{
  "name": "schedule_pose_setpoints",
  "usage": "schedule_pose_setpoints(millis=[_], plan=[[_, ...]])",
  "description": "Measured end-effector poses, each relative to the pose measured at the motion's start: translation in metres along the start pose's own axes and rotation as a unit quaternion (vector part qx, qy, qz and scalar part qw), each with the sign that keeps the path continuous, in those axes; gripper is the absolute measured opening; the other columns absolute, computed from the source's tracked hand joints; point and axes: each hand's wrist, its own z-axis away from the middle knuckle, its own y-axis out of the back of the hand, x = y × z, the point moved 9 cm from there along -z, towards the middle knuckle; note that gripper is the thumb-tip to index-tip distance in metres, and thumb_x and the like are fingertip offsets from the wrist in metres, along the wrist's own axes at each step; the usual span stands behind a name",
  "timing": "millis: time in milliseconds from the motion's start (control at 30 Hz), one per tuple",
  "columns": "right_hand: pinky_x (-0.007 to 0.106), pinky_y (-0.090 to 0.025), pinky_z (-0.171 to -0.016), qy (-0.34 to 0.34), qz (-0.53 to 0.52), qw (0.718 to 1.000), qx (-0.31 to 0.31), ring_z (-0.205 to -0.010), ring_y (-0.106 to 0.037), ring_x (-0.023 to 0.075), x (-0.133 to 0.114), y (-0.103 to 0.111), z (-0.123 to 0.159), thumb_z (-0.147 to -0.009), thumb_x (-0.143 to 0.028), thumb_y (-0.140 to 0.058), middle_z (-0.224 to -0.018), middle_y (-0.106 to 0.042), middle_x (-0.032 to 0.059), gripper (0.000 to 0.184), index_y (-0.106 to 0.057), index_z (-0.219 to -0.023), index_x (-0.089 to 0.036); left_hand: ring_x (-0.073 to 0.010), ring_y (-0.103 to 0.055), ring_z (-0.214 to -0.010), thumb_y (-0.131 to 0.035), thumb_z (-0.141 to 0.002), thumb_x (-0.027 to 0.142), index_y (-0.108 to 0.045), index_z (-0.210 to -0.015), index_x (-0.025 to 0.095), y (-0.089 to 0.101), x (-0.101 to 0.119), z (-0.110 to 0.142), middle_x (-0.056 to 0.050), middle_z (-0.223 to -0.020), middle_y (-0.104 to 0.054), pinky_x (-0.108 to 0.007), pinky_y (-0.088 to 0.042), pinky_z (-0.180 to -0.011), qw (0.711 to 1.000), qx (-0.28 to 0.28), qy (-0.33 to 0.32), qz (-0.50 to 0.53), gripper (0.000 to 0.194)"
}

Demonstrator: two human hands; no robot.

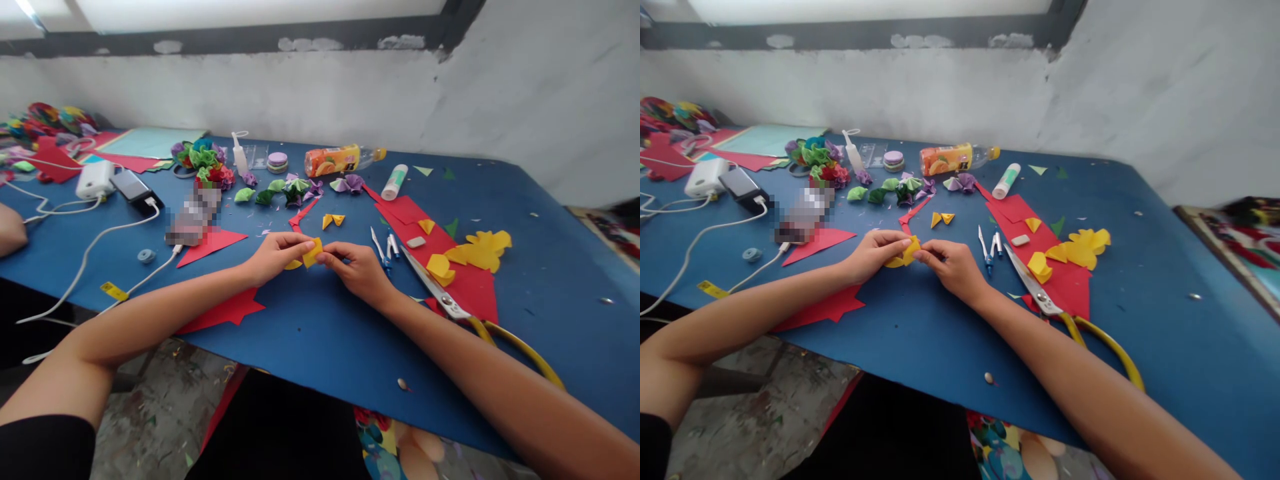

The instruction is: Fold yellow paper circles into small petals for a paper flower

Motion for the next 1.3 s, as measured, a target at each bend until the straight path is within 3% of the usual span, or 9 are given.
schedule_pose_setpoints(millis=[200, 367, 700, 1033, 1133, 1300], plan=[[0.022, -0.037, -0.055, 0.029, 0.043, 0.999, 0.001, -0.055, -0.048, 0.0099, -0.007, -0.002, 0.003, -0.086, -0.046, -0.049, -0.061, -0.06, 0.0004, 0.039, -0.064, -0.068, -0.015, -0.008, -0.055, -0.065, -0.075, -0.06, 0.037, -0.066, -0.081, 0.012, -0.005, 0.002, 0.001, -0.002, -0.075, -0.064, -0.021, -0.044, -0.063, 1.0, -0.014, -0.02, -0.017, 0.034], [0.023, -0.037, -0.055, 0.032, 0.059, 0.998, -0.004, -0.054, -0.049, 0.0102, -0.006, -0.005, 0.004, -0.087, -0.045, -0.05, -0.062, -0.062, 0.0003, 0.037, -0.065, -0.069, -0.017, -0.0064, -0.052, -0.059, -0.07, -0.068, 0.037, -0.067, -0.077, 0.011, -0.004, 0.004, 0.003, -0.001, -0.069, -0.064, -0.02, -0.04, -0.058, 0.997, -0.007, -0.038, -0.059, 0.027], [0.023, -0.039, -0.057, 0.042, 0.05, 0.998, -0.001, -0.056, -0.053, 0.0108, -0.009, -0.004, 0.004, -0.085, -0.04, -0.053, -0.064, -0.064, 0.0009, 0.031, -0.065, -0.069, -0.017, -0.0063, -0.047, -0.055, -0.07, -0.067, 0.041, -0.066, -0.071, 0.012, -0.004, 0.008, 0.004, 0.0, -0.061, -0.06, -0.02, -0.036, -0.053, 0.997, -0.002, -0.041, -0.069, 0.03], [0.023, -0.038, -0.055, 0.056, 0.036, 0.996, -0.053, -0.053, -0.047, 0.0098, -0.014, -0.011, 0.004, -0.085, -0.045, -0.051, -0.055, -0.054, -0.001, 0.039, -0.056, -0.058, -0.017, -0.0065, -0.048, -0.059, -0.061, -0.077, 0.034, -0.059, -0.074, 0.012, -0.014, 0.004, 0.005, 0.002, -0.066, -0.055, -0.02, -0.038, -0.057, 0.99, -0.08, -0.058, -0.098, 0.022], [0.023, -0.037, -0.054, 0.037, 0.017, 0.998, -0.056, -0.052, -0.045, 0.0094, -0.011, -0.011, 0.003, -0.083, -0.043, -0.053, -0.055, -0.052, -0.0018, 0.035, -0.056, -0.06, -0.017, -0.0057, -0.049, -0.058, -0.062, -0.076, 0.032, -0.058, -0.073, 0.013, -0.013, 0.008, 0.006, 0.003, -0.064, -0.055, -0.019, -0.039, -0.056, 0.993, -0.072, -0.066, -0.073, 0.019], [0.025, -0.043, -0.06, -0.011, -0.04, 0.998, -0.042, -0.06, -0.053, 0.0117, -0.001, -0.008, 0.001, -0.08, -0.041, -0.058, -0.068, -0.062, 0.0006, 0.024, -0.062, -0.075, -0.018, -0.0065, -0.054, -0.056, -0.062, -0.075, 0.037, -0.053, -0.072, 0.014, -0.004, 0.008, 0.004, 0.002, -0.062, -0.057, -0.018, -0.042, -0.053, 0.998, -0.018, -0.049, -0.03, 0.025]])
